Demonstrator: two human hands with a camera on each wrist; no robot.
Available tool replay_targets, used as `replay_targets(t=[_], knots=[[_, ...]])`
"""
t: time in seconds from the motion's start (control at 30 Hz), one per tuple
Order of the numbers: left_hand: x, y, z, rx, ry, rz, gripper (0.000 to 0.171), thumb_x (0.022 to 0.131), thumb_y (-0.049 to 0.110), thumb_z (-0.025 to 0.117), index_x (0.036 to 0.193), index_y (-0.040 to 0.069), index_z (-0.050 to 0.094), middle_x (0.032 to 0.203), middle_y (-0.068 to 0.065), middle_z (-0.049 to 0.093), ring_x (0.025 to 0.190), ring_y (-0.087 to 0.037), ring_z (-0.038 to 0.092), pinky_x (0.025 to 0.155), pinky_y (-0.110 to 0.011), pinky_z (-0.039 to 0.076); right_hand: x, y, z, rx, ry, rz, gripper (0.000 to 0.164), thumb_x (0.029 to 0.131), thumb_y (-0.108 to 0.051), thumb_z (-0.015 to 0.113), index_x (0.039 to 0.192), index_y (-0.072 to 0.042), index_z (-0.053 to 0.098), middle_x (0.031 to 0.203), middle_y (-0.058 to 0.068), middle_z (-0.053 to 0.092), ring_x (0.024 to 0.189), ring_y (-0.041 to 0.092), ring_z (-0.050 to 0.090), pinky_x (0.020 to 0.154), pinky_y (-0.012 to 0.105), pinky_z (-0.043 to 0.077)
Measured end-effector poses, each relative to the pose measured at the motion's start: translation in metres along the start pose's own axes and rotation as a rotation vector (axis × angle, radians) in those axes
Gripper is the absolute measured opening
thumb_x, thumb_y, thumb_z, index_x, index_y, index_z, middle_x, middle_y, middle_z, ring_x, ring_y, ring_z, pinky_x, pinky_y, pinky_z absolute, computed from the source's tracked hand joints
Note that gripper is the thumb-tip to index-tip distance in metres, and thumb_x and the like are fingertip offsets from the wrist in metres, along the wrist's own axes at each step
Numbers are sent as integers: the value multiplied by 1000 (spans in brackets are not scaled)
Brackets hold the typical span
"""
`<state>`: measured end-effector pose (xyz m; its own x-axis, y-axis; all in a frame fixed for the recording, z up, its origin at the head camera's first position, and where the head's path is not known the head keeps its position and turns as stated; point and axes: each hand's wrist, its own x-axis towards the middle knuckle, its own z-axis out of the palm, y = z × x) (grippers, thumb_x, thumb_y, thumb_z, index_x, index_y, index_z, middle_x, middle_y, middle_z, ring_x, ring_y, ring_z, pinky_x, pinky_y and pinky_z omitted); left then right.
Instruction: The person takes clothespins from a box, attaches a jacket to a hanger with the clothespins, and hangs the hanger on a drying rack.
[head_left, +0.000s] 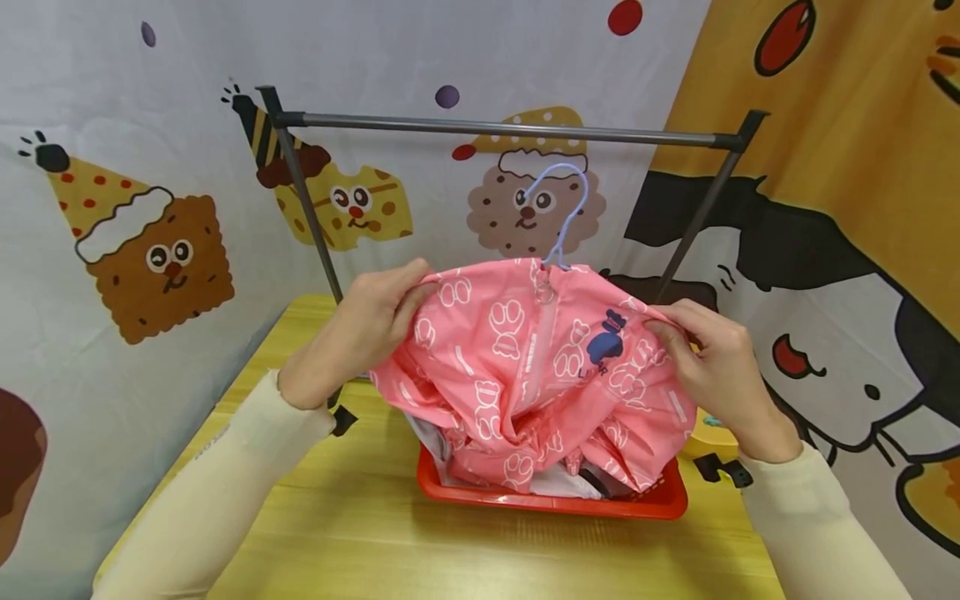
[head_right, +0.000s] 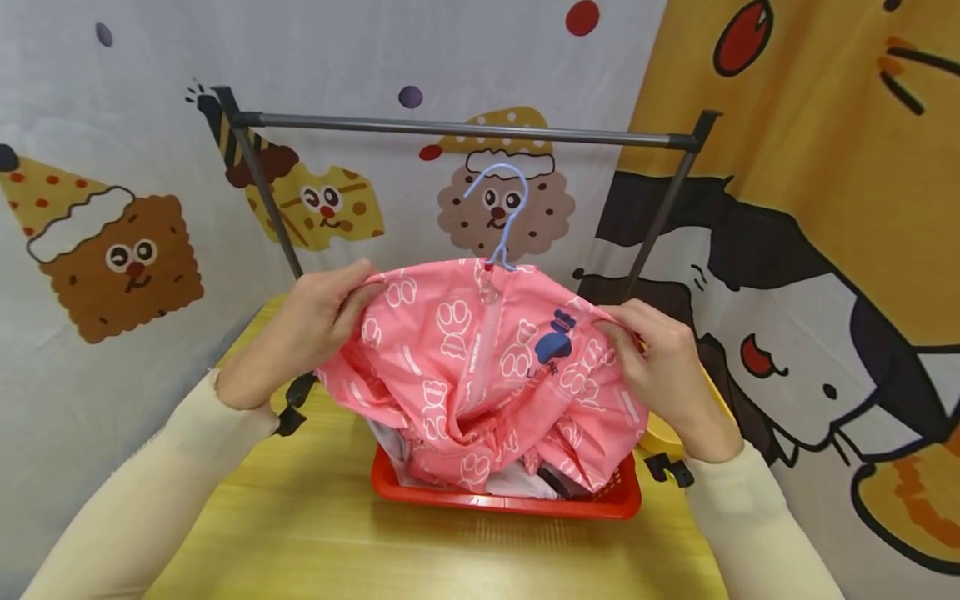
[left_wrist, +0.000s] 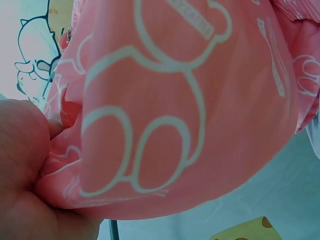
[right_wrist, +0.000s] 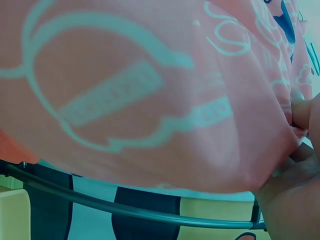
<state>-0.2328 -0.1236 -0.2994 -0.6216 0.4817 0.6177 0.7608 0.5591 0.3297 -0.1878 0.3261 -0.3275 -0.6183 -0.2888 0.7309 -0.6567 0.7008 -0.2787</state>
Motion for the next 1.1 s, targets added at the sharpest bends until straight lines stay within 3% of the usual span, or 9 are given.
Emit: replay_targets(t=[0.23, 0.53, 0.77, 0.97, 1.1], knots=[[-7, -4, 2, 22, 20, -18, 10, 119, 14, 66, 111, 8, 67, 87, -5, 62, 72, -17, 56, 65, -30, 53, -2, 7, -6, 28, -69, 25, 42, 94, 15, 87, 131, -4, 84, 112, 9, 83, 98, -13, 66, 90, 1, 54], [-22, -16, 1, 55, 87, -16, 9, 117, 8, 68, 108, 7, 70, 91, -8, 63, 78, -18, 54, 68, -31, 52, -8, 21, -16, 45, -69, 119, 41, 104, 7, 81, 142, -10, 82, 128, 10, 83, 115, -18, 66, 103, -1, 49], [-28, -22, 1, 62, 77, -54, 9, 117, 8, 68, 109, 7, 69, 91, -7, 60, 79, -17, 52, 69, -31, 50, -15, 41, -27, -14, -120, 240, 35, 113, -7, 76, 148, -11, 78, 132, 18, 82, 108, -26, 59, 91, -4, 47], [-33, -25, 1, 57, 73, -69, 13, 117, 9, 68, 105, 8, 65, 89, -5, 56, 77, -15, 51, 67, -29, 49, -22, 66, -31, -71, -202, 353, 33, 118, -21, 71, 150, -12, 77, 140, 19, 80, 108, -16, 55, 85, -4, 43], [-35, -27, 2, 62, 84, -59, 15, 118, 10, 68, 103, 8, 64, 88, -5, 54, 75, -15, 49, 66, -29, 48, -28, 87, -29, -109, -275, 390, 35, 119, -26, 70, 148, -8, 76, 141, 24, 78, 115, 13, 66, 84, -4, 40]])
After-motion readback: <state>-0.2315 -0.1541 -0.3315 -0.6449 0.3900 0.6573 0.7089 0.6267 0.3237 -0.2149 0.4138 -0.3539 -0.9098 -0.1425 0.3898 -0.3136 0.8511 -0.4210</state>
